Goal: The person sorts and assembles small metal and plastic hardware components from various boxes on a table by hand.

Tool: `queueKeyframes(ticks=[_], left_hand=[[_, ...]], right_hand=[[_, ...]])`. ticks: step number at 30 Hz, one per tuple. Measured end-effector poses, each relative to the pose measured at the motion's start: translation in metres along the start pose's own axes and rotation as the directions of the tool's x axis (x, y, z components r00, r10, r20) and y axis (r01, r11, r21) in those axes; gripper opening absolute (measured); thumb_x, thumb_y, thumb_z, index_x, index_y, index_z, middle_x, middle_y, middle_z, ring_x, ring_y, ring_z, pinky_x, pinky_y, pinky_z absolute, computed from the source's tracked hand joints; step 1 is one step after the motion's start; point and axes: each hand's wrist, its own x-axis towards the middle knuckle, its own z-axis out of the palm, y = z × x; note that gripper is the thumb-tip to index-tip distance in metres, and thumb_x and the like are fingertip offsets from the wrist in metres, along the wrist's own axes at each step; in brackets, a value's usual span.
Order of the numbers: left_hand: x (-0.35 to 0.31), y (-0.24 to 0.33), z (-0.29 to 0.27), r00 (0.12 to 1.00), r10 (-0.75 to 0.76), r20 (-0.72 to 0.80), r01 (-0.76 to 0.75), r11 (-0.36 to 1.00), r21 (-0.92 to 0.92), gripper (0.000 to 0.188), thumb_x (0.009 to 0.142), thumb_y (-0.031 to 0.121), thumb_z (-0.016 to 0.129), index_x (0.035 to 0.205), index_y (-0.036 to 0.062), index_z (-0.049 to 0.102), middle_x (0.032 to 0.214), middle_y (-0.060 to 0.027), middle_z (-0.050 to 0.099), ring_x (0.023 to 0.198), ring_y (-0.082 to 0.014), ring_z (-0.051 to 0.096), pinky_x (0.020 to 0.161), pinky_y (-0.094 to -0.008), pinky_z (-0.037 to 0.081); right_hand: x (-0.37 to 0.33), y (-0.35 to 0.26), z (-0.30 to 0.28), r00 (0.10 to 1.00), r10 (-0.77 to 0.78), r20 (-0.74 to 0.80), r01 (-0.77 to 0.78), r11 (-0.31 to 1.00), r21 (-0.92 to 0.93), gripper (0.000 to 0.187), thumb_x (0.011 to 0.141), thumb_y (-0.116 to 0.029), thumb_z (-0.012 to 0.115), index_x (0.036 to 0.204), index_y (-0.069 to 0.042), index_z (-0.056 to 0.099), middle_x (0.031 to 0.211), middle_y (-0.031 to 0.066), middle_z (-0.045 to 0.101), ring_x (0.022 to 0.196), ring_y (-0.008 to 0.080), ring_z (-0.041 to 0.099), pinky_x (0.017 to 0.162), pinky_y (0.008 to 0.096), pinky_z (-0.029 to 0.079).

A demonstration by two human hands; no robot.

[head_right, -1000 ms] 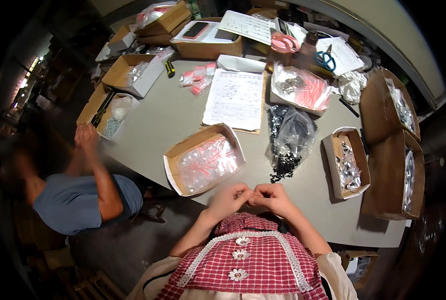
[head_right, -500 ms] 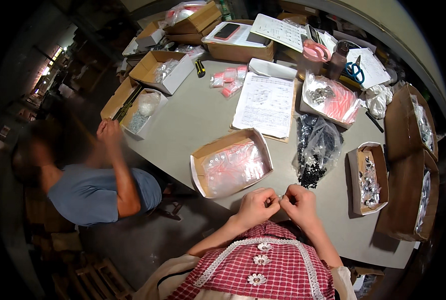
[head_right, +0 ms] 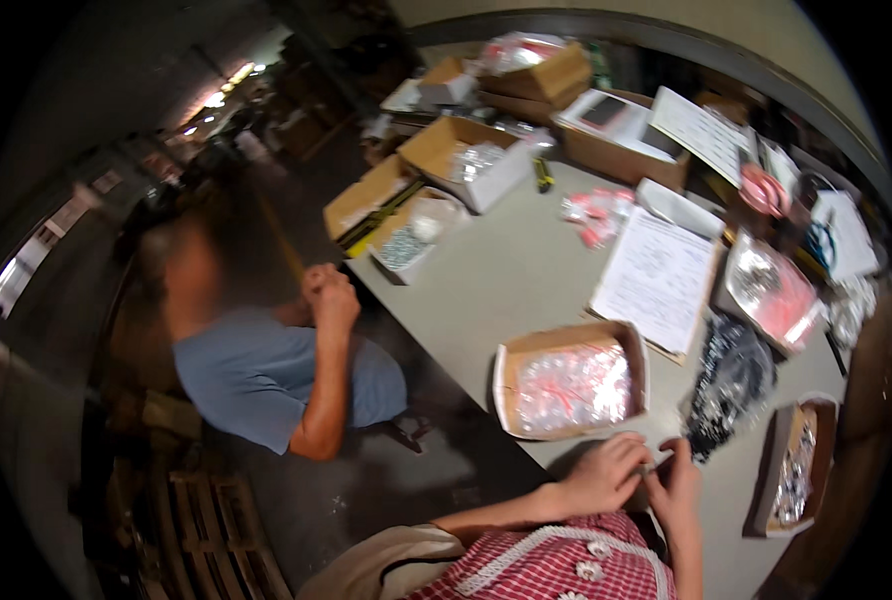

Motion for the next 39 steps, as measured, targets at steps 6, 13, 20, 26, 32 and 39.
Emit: queueKeyframes(ticks=[6,13,20,26,32,39], left_hand=[[-0.002,-0.013,0.001,0.990,0.093,0.105,-0.092,0.996,-0.018,0.057,0.070,0.005,0.069,0.124,-0.0039,0.053,0.125,-0.0210,0.052,0.126,-0.0370,0.048,0.106,-0.0439,0.039],[0.000,-0.013,-0.001,0.988,0.153,0.025,-0.153,0.988,-0.015,0.051,0.072,0.010,0.074,0.119,-0.0046,0.058,0.119,-0.0193,0.058,0.118,-0.0348,0.054,0.101,-0.0430,0.044],[0.008,-0.020,-0.008,1.000,-0.016,0.019,0.019,0.987,-0.157,0.036,0.081,0.021,0.074,0.109,-0.0011,0.067,0.100,-0.0172,0.067,0.097,-0.0330,0.065,0.085,-0.0415,0.051],[0.011,-0.010,-0.026,0.953,-0.175,0.248,0.254,0.907,-0.336,0.035,0.084,0.024,0.073,0.110,0.0003,0.070,0.096,-0.0169,0.070,0.090,-0.0289,0.068,0.081,-0.0385,0.052],[0.008,-0.013,-0.018,0.923,-0.210,0.322,0.345,0.823,-0.452,0.035,0.088,0.025,0.071,0.111,-0.0011,0.069,0.092,-0.0146,0.072,0.081,-0.0165,0.066,0.076,-0.0329,0.052],[0.010,-0.014,-0.010,0.874,-0.285,0.393,0.457,0.758,-0.466,0.032,0.093,0.030,0.069,0.100,-0.0019,0.069,0.078,-0.0051,0.067,0.074,-0.0082,0.058,0.066,-0.0272,0.047]], right_hand=[[0.005,0.003,0.002,0.980,0.168,0.105,-0.196,0.907,0.374,0.036,0.076,0.006,0.057,0.109,-0.002,0.047,0.062,0.0033,0.054,0.051,0.0086,0.051,0.044,0.0245,0.039],[0.008,0.000,0.000,0.973,0.199,0.114,-0.230,0.843,0.487,0.033,0.080,0.006,0.058,0.109,-0.002,0.046,0.063,0.0008,0.053,0.051,0.0070,0.050,0.044,0.0225,0.039],[0.003,-0.018,-0.021,0.999,-0.025,0.021,0.022,0.987,0.157,0.018,0.079,-0.007,0.067,0.094,-0.002,0.059,0.091,0.0076,0.055,0.084,0.0183,0.055,0.073,0.0332,0.047],[0.002,-0.038,-0.025,0.941,-0.328,0.085,0.337,0.928,-0.156,0.022,0.066,-0.013,0.075,0.081,-0.005,0.062,0.105,0.0144,0.050,0.104,0.0322,0.047,0.092,0.0421,0.038],[0.002,-0.039,-0.023,0.970,-0.227,0.090,0.228,0.974,0.006,0.024,0.065,-0.013,0.079,0.077,-0.004,0.060,0.091,0.0113,0.054,0.097,0.0304,0.048,0.090,0.0408,0.039],[-0.001,-0.018,-0.014,0.998,-0.053,-0.014,0.055,0.974,0.222,0.023,0.063,-0.007,0.079,0.076,-0.003,0.060,0.086,0.0077,0.062,0.108,0.0288,0.052,0.097,0.0417,0.038]])
